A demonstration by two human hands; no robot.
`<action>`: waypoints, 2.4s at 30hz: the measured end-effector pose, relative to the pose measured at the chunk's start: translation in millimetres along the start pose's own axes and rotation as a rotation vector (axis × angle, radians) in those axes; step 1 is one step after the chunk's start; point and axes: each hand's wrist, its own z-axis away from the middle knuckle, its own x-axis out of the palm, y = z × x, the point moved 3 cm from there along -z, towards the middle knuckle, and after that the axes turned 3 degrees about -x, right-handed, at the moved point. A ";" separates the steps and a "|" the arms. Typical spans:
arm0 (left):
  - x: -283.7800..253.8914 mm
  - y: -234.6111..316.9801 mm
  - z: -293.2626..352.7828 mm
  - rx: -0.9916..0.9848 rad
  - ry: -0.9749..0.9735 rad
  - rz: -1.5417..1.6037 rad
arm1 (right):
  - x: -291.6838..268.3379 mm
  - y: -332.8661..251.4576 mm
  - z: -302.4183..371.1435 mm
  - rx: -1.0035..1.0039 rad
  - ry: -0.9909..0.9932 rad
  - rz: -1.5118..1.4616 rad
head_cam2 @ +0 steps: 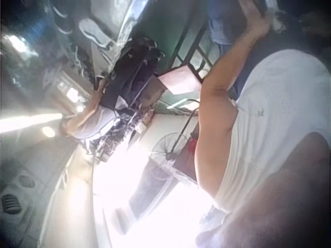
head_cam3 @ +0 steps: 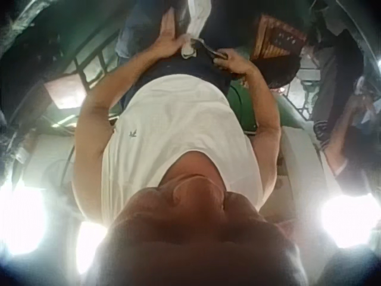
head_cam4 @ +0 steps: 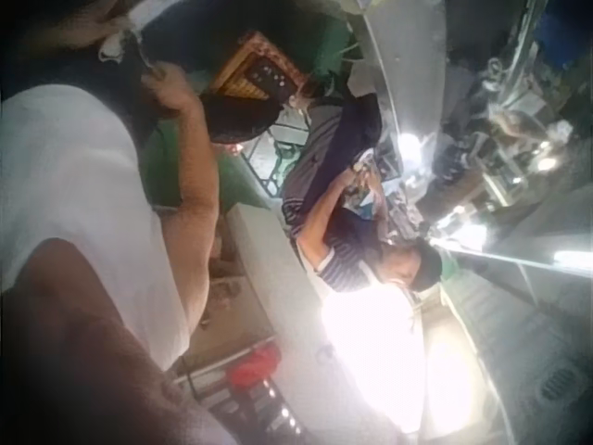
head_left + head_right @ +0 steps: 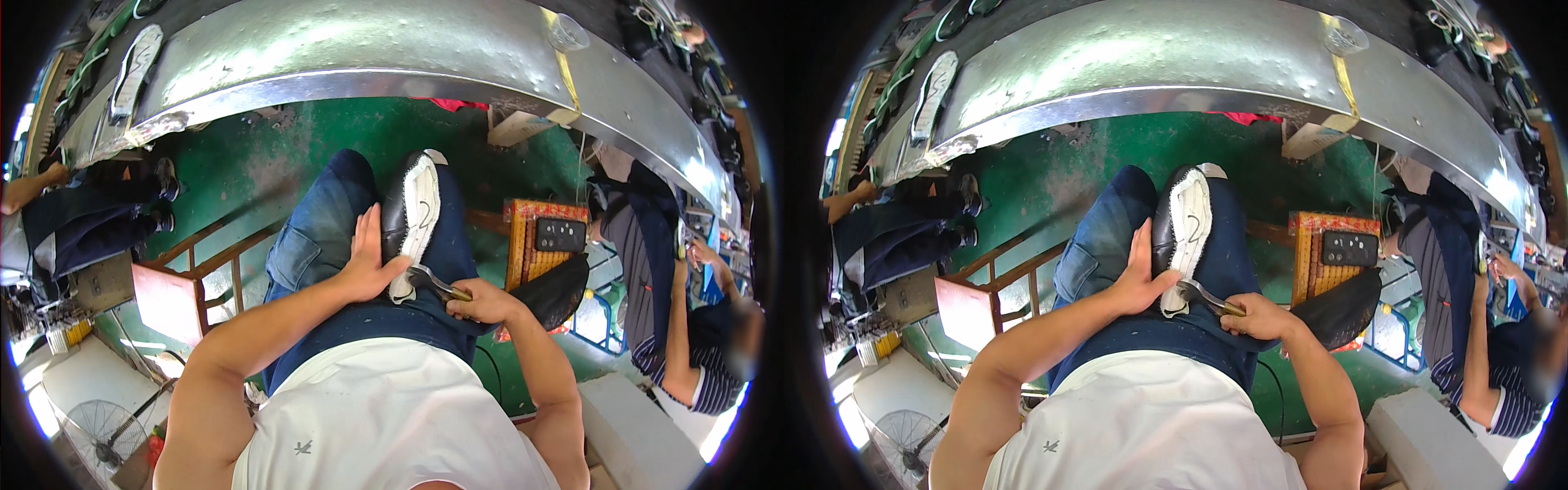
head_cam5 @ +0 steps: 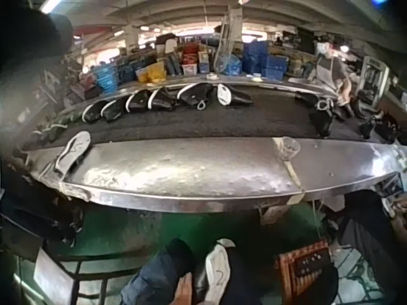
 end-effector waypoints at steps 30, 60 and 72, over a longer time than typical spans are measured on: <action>-31.7 29.0 -46.7 0.076 -0.046 0.111 | -42.6 -123.0 24.6 -0.427 0.567 1.129; -42.9 50.3 -42.7 -0.025 -0.345 0.982 | -40.5 -178.0 6.2 0.040 0.099 1.034; -18.6 55.4 -59.3 -0.173 0.358 0.080 | 18.1 -85.9 -14.2 -0.266 0.709 0.600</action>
